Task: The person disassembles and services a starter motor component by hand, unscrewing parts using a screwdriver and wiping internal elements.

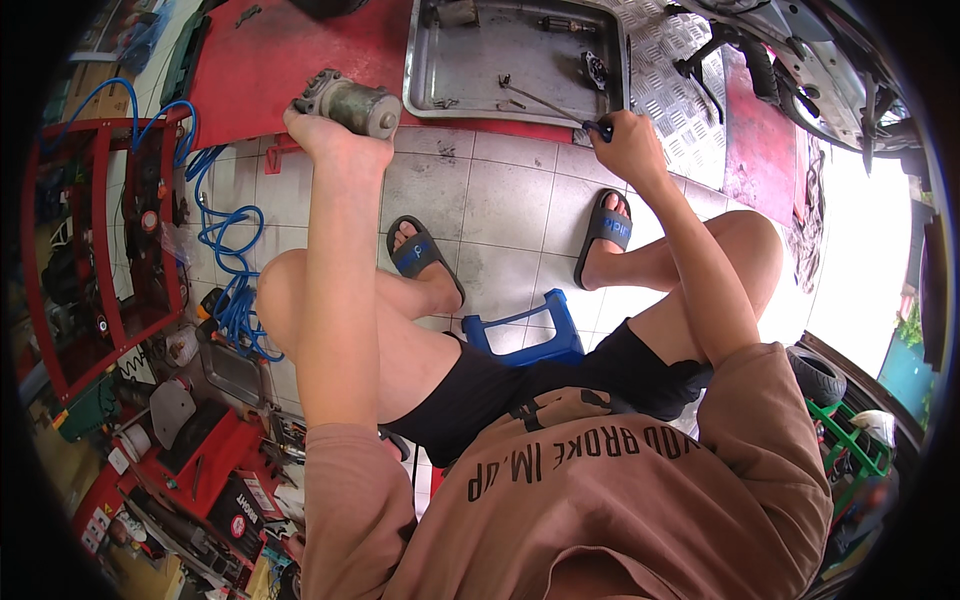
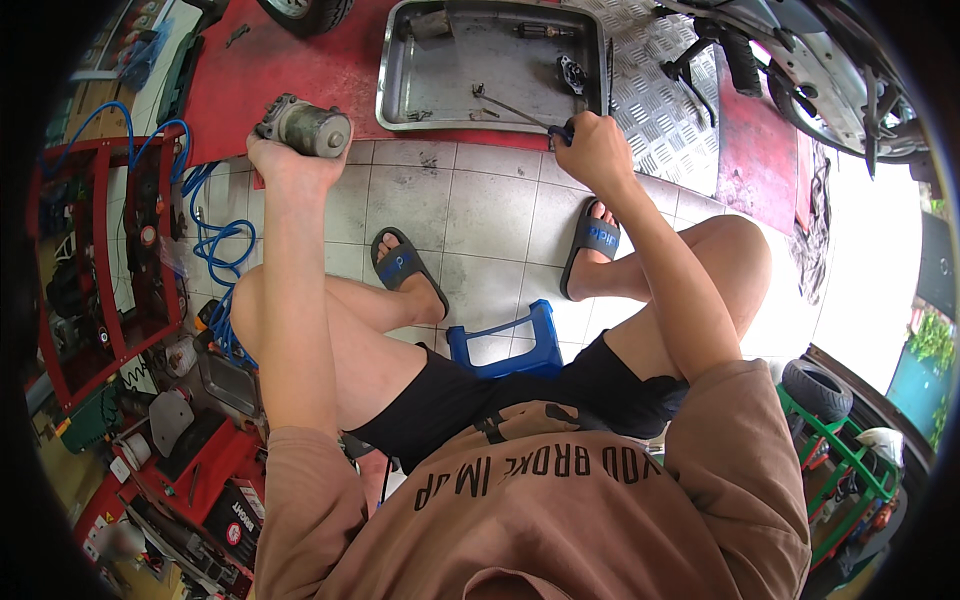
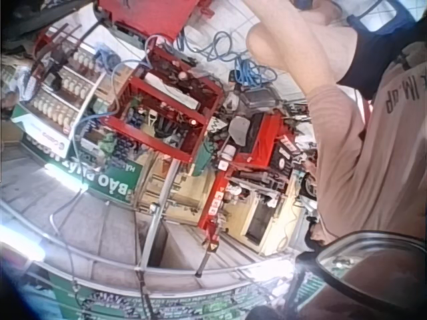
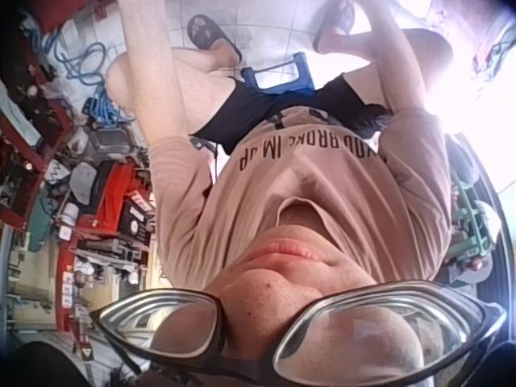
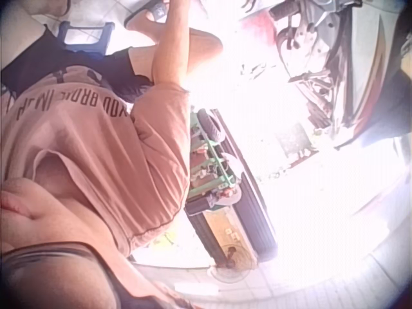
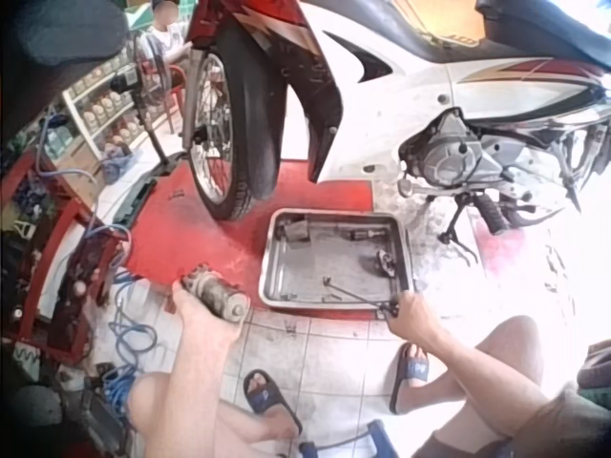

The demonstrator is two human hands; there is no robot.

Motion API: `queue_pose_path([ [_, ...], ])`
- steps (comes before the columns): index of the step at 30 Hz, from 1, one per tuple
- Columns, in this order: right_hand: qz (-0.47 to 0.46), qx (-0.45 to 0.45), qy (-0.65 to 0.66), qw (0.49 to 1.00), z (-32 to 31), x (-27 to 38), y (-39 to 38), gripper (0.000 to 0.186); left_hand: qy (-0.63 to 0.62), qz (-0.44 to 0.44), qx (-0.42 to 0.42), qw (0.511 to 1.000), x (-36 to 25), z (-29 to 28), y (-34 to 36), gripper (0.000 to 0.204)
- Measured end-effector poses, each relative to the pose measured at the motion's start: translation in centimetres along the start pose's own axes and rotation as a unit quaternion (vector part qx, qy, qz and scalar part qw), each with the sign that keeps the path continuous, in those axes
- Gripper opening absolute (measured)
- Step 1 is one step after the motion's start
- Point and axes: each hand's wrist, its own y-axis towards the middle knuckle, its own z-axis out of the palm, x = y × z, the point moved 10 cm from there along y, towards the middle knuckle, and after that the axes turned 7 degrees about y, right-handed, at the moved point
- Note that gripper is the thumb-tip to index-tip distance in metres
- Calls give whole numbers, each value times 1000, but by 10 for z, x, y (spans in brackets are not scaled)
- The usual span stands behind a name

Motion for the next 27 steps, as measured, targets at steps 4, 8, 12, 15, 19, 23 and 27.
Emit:
queue_pose_path([
  [4,0,-6,8,1000,0,-3,0,32,6,1,-8,1000,0,1,-6,42],
  [8,1,0,10,1000,1,-5,2,32,6,-2,-7,1000,0,-2,-3,42],
  [12,0,-10,13,1000,2,-8,4,32,13,-3,-15,1000,1,0,-7,42],
  [15,-3,-10,15,1000,1,-6,4,32,12,-3,-16,1000,1,-1,-6,43],
  [19,-4,-8,17,1000,1,-5,5,32,9,-4,-11,1000,2,-1,-4,43],
  [23,-5,-6,23,1000,1,-2,6,30,8,-5,-7,1000,2,1,-5,41],
  [27,-1,8,17,1000,4,0,7,29,13,-5,-8,1000,1,1,-8,40],
])
